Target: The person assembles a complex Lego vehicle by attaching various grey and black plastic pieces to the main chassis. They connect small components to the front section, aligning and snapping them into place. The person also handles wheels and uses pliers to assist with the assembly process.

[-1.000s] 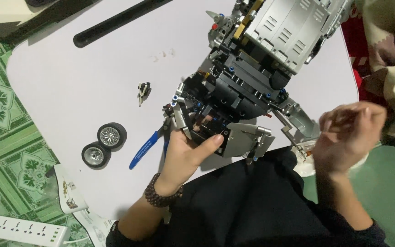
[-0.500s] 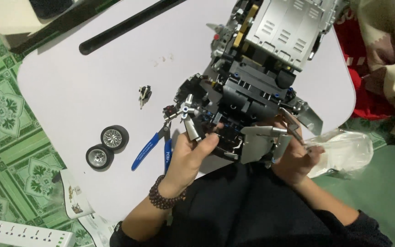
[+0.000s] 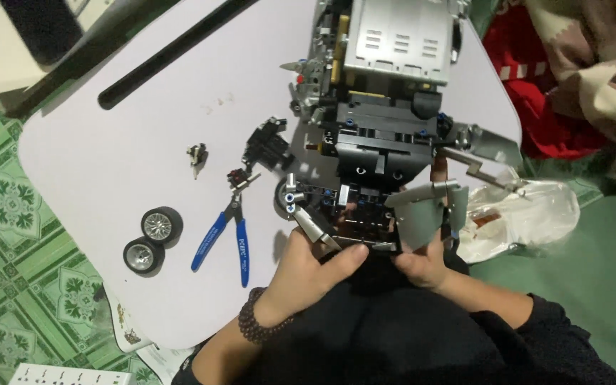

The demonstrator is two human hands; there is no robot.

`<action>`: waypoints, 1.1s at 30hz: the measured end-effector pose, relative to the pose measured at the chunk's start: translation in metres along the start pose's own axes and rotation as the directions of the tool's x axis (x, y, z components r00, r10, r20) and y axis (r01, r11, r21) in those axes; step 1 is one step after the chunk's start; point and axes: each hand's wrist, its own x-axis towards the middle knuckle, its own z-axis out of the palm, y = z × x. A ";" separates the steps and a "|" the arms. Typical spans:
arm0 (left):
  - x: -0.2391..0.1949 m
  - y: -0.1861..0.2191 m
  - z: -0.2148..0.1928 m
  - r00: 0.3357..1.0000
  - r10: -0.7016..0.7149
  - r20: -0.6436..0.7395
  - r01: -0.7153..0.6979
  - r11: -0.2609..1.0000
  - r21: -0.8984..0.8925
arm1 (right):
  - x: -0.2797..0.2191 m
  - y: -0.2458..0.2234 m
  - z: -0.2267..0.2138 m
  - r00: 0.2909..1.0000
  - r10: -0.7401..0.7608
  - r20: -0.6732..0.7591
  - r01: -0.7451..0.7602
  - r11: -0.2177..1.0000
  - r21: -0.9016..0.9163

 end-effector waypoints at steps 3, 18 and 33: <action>-0.001 0.013 0.002 0.989 0.034 0.145 -0.052 0.991 0.124 | 0.006 -0.020 0.005 0.994 -0.063 -0.085 0.068 0.996 0.059; -0.010 0.041 -0.081 0.857 0.481 -0.185 0.024 0.323 0.946 | 0.025 -0.047 0.019 0.896 0.147 -0.420 -0.005 0.947 0.320; 0.137 0.035 -0.059 0.977 0.075 0.198 -0.204 0.084 0.975 | 0.007 -0.034 -0.039 0.867 0.301 -0.397 -0.182 0.933 0.309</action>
